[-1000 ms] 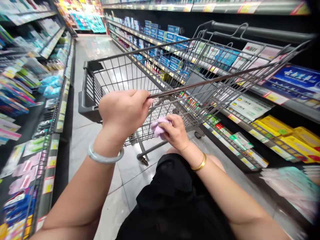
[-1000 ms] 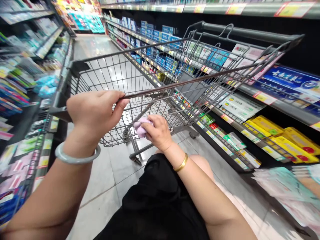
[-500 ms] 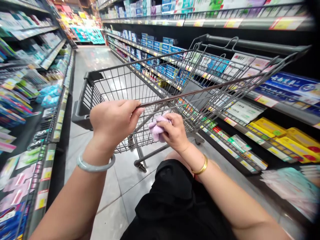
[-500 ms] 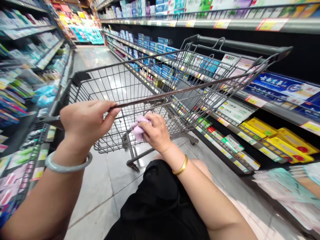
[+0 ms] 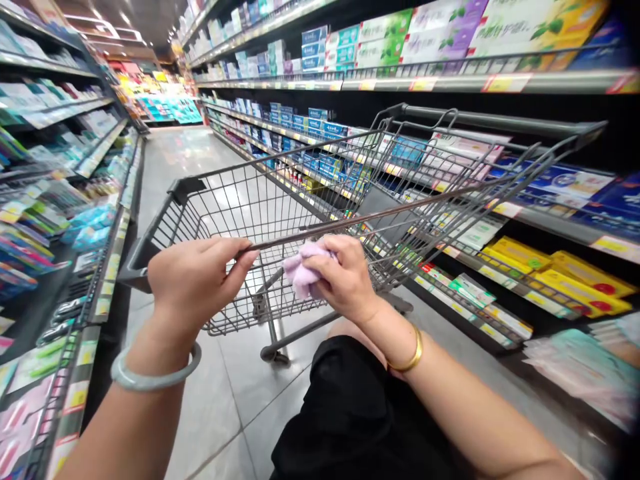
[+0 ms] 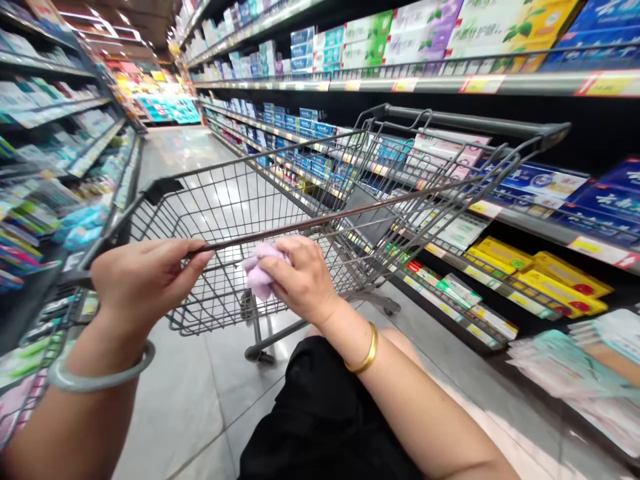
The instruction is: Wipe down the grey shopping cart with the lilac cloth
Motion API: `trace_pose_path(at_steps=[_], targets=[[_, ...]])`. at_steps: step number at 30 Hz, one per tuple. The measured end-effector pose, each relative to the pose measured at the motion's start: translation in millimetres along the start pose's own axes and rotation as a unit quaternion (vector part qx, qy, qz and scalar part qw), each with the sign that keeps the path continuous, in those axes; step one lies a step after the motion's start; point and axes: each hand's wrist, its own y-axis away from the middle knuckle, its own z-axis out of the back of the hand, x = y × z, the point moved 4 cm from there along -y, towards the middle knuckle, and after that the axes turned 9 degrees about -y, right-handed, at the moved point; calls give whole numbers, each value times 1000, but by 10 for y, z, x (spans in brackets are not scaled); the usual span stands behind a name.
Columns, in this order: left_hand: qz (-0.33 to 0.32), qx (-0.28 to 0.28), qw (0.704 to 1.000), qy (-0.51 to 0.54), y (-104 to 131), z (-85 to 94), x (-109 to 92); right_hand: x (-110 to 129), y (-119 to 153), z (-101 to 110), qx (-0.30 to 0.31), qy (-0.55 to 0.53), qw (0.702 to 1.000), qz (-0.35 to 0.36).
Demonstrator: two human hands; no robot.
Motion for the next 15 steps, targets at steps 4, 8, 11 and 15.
trace_pose_path(at_steps=[4, 8, 11, 15], targets=[[14, 8, 1000, 26, 28, 7, 105, 45, -241, 125, -23, 30, 999, -1], [-7, -2, 997, 72, -19, 126, 96, 147, -291, 80, 23, 39, 999, -18], [-5, 0, 998, 64, -111, 242, -65, 193, -355, 106, 47, 51, 997, -43], [-6, -16, 990, 136, -270, 286, -459, 57, -465, 369, 37, 81, 994, -66]])
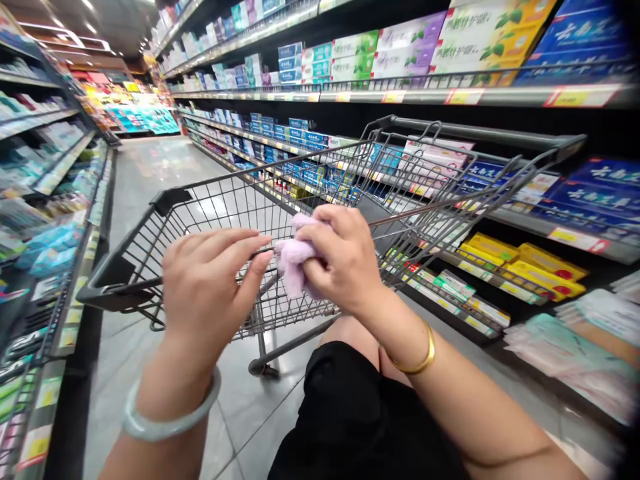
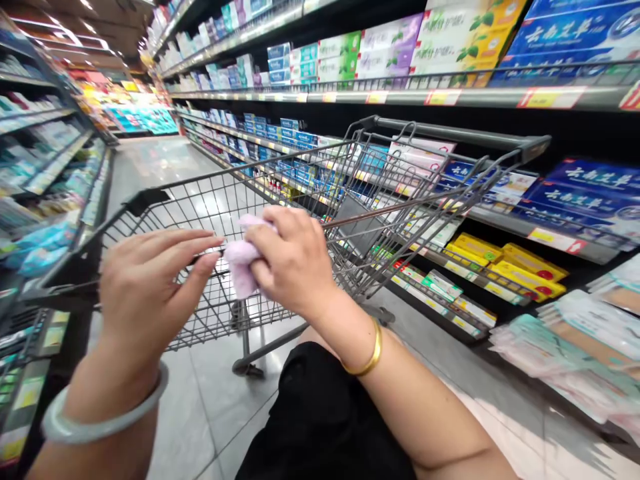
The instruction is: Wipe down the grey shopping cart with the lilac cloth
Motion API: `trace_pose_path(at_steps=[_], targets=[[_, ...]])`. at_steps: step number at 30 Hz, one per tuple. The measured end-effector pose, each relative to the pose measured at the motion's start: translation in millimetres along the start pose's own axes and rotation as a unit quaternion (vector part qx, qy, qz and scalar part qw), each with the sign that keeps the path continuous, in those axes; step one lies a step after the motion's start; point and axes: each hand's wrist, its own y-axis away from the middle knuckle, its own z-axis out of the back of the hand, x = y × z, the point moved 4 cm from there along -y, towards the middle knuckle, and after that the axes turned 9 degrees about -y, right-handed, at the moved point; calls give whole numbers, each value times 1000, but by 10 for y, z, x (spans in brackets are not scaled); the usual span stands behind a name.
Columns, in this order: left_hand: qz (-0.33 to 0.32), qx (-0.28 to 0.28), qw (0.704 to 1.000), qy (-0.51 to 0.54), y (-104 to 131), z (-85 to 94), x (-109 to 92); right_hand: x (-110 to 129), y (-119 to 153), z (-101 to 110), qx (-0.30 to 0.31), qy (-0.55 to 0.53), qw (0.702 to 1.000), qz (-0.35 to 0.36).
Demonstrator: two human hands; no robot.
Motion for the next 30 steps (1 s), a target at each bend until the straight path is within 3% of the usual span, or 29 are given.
trace_pose_path(at_steps=[3, 6, 11, 17, 21, 25, 30], targets=[[-22, 15, 999, 30, -109, -162, -250, -195, 9, 192, -52, 18, 998, -28], [-36, 19, 999, 15, -178, -299, -365, -249, 57, 204, -90, 22, 995, -44], [-25, 21, 997, -65, -215, -447, -340, -225, 84, 47, -54, 3, 998, -18], [-16, -38, 998, -55, -207, -525, -367, -507, 223, 171, -138, 1, 988, -74], [-14, -65, 996, -59, -185, -548, -407, -393, 588, -108, -84, -15, 995, -42], [-21, -67, 995, -68, -163, -554, -411, -344, 894, -334, -44, -30, 997, -52], [-20, -79, 994, -68, -135, -536, -411, -358, 640, -160, -124, -18, 992, -13]])
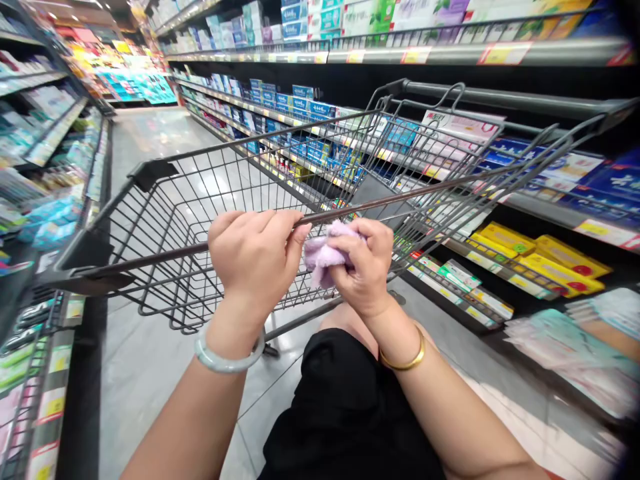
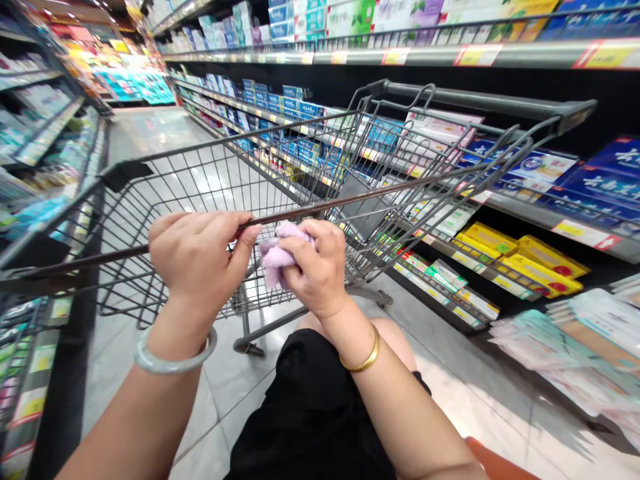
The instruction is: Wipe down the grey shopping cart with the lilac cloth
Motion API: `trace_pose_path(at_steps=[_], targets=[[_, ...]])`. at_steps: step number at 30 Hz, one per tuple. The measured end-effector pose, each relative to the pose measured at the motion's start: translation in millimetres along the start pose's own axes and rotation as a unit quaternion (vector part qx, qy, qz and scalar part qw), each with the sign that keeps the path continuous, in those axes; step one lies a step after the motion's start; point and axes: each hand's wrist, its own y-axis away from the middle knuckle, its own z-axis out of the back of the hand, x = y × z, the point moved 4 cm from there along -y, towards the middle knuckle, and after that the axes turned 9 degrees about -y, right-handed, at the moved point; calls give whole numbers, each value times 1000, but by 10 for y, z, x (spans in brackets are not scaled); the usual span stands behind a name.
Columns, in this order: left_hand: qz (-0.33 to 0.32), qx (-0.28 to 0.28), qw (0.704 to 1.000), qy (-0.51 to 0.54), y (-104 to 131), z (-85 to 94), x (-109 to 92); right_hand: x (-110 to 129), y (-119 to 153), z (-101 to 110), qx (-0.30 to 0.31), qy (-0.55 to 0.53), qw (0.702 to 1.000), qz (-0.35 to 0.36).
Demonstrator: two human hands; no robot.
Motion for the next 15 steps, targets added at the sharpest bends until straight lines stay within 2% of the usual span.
trace_pose_path(at_steps=[3, 9, 11, 15], targets=[[1, -5, 1000, 0, 3, 16, 3, -5, -40, -20, 6, -1, 1000, 20], [-4, -9, 1000, 2, 3, 29, 20, 1, 480, -175, 68, -14, 997, 19], [-5, -6, 1000, 0, 2, 25, 19, 34, 465, -176, 63, -16, 998, 14], [-4, -15, 1000, -4, -3, 20, 12, 100, 270, -182, 51, -15, 998, 22]])
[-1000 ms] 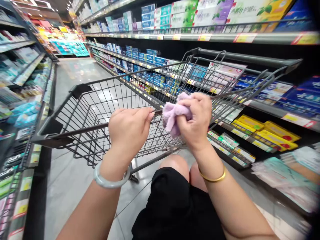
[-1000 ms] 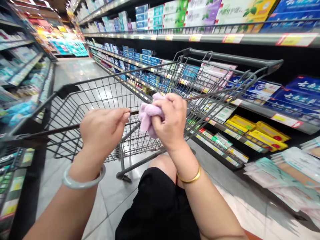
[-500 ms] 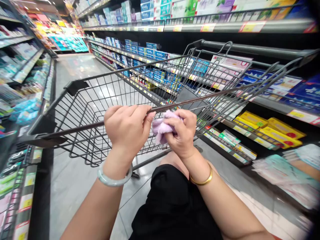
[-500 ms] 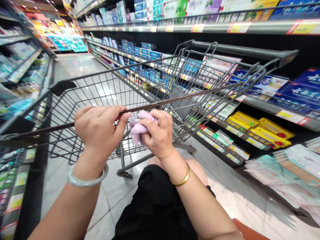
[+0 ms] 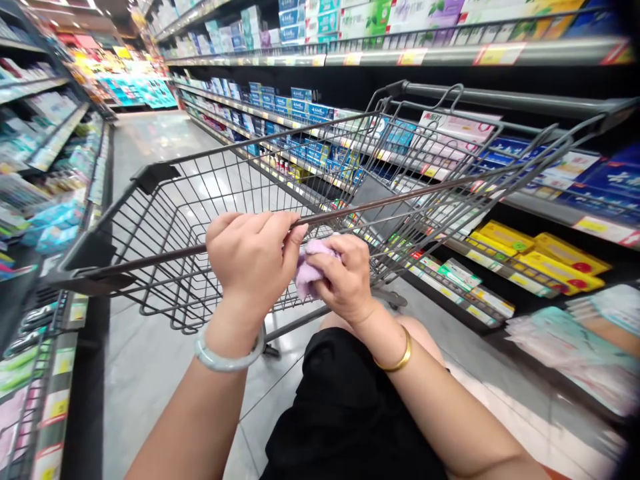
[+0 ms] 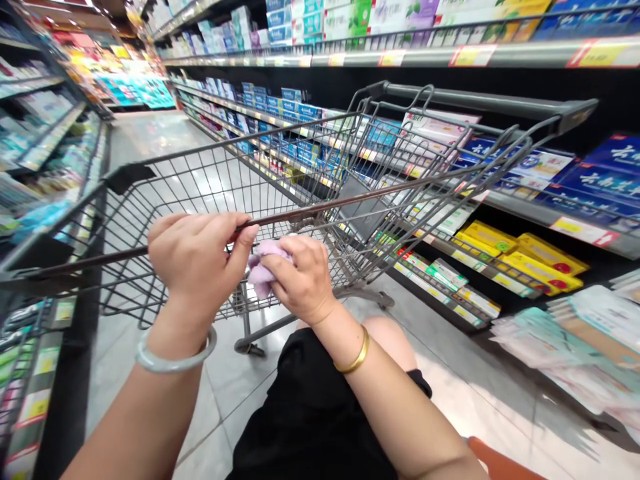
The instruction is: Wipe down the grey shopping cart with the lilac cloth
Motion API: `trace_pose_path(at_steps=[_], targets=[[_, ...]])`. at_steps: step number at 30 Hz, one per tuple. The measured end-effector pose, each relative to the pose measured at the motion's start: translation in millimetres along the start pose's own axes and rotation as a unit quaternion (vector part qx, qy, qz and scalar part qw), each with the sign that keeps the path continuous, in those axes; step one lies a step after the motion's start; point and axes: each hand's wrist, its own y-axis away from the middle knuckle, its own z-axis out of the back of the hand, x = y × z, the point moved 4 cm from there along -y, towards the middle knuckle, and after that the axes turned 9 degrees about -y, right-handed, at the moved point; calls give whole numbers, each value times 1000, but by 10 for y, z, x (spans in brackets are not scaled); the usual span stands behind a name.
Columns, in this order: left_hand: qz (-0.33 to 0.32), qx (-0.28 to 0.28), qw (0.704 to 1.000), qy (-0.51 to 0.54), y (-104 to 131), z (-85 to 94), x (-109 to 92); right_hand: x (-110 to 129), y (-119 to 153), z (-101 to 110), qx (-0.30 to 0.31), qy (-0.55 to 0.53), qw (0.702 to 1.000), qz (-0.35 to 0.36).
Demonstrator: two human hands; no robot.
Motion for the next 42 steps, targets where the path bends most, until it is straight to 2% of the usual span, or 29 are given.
trace_pose_path(at_steps=[2, 8, 14, 20, 22, 26, 32, 37, 42], targets=[[0, -1, 1000, 0, -2, -4, 1, 11, 52, -56, 20, 6, 1000, 7], [3, 18, 1000, -2, 2, -4, 11, 77, 621, -287, 143, 36, 988, 55], [8, 37, 999, -9, -3, -3, 16, 60, 586, -324, 142, 34, 988, 39], [-5, 30, 1000, -4, -13, -6, 30, 8, 796, -357, 212, 47, 967, 132], [-11, 29, 1000, -2, -10, -8, 35, -27, 733, -268, 200, 52, 970, 128], [-15, 16, 1000, -5, -12, -3, 42, -98, 535, -82, 137, 67, 985, 84], [-17, 20, 1000, -11, -40, -6, 36, -195, 656, -94, 178, 69, 981, 44], [-19, 14, 1000, -16, -37, -9, 41, -231, 522, 16, 143, 57, 988, 7], [-19, 9, 1000, -14, -33, -4, 57, -276, 523, 110, 125, 48, 991, -6]])
